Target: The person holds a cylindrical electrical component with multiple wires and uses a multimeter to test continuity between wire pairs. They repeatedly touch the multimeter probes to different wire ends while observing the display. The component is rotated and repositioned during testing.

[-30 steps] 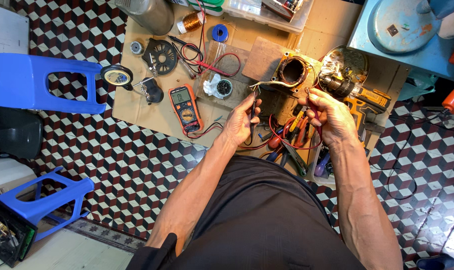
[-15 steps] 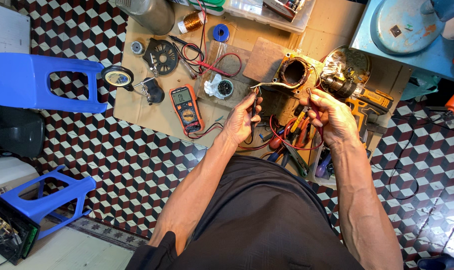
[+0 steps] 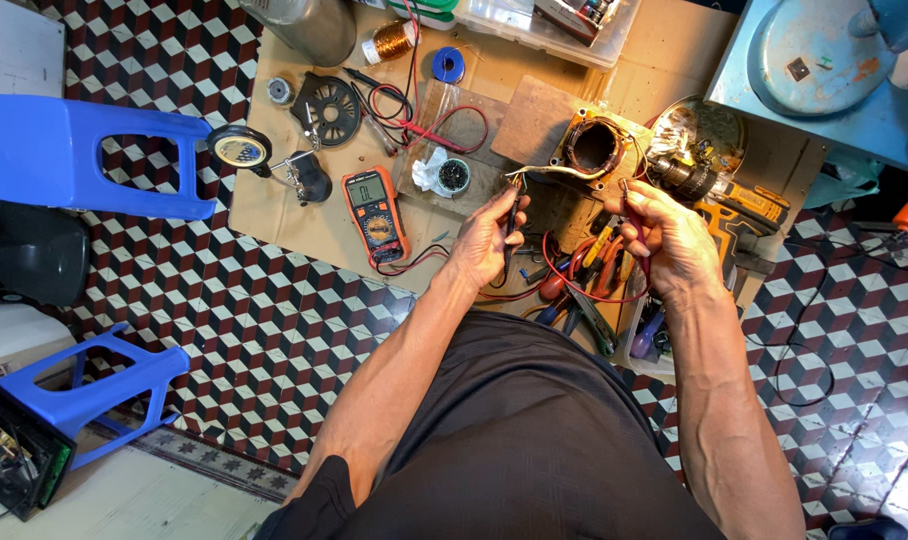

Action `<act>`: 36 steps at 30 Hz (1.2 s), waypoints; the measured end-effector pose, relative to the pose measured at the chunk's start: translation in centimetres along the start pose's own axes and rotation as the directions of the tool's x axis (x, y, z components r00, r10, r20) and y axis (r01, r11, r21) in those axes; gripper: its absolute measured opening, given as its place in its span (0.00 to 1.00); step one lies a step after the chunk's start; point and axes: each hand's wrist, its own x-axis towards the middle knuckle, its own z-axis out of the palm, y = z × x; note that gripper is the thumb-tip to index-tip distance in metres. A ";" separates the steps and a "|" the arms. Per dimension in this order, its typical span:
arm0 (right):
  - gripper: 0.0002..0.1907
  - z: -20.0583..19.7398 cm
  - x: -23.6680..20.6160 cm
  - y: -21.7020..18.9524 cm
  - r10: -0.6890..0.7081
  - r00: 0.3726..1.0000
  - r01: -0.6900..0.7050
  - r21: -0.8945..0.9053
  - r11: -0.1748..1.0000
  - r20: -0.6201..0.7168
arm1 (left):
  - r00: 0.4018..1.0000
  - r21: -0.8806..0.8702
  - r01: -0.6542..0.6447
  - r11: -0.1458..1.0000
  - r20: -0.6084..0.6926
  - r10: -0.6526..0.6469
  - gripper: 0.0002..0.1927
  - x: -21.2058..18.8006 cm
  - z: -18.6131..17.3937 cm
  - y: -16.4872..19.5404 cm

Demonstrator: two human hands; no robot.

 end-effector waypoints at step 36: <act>0.22 0.8 1.1 0.8 -0.008 1.000 0.009 -0.012 1.000 0.020 | 0.997 0.108 -0.071 0.992 -0.011 0.073 0.12 0.1 -0.2 0.9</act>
